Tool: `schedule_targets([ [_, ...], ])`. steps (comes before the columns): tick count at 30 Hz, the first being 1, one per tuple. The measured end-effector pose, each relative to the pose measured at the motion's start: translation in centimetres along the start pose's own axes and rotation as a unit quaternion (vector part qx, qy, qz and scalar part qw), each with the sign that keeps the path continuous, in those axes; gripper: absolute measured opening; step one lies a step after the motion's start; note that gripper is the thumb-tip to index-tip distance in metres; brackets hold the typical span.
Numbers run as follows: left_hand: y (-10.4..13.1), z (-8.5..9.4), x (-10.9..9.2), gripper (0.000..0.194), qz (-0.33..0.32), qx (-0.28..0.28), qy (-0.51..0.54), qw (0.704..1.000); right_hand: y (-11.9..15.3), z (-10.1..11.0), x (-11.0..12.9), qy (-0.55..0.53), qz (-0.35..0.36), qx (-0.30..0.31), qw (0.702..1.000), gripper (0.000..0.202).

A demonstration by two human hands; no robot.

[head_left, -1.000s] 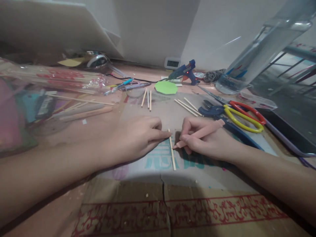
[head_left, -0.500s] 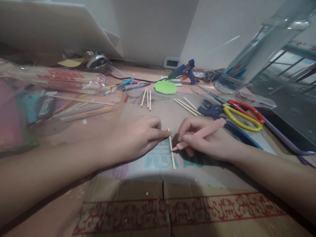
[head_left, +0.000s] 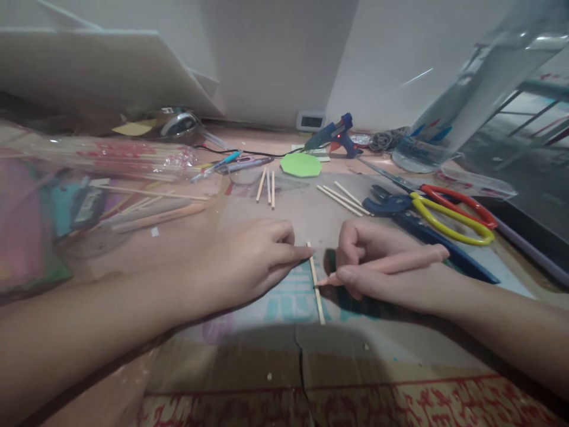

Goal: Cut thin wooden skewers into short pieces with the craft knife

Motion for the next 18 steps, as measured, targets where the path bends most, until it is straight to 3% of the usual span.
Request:
schedule_targets([
  [5,0.0,0.07,-0.08,0.03,0.004,0.004,-0.006,1.0,-0.19,-0.37,0.19,0.041,0.017,-0.035,0.998,0.028],
  [12,0.07,-0.19,0.06,0.03,-0.003,-0.011,-0.007,1.0,-0.19,-0.4,0.02,0.112,0.026,-0.019,0.993,0.028],
  [18,-0.03,-0.1,-0.11,0.029,-0.007,-0.011,-0.011,1.0,0.11,-0.42,0.0,0.097,0.009,-0.008,0.995,0.028],
])
Point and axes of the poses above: each hand's wrist, its own y-axis away from the middle knuckle, its own z-axis out of the back of the hand, x = y × z, the point moved 1 cm from there along -y, towards the middle knuckle, and after that the axes turned 13 degrees about z, right-handed, at the moved point
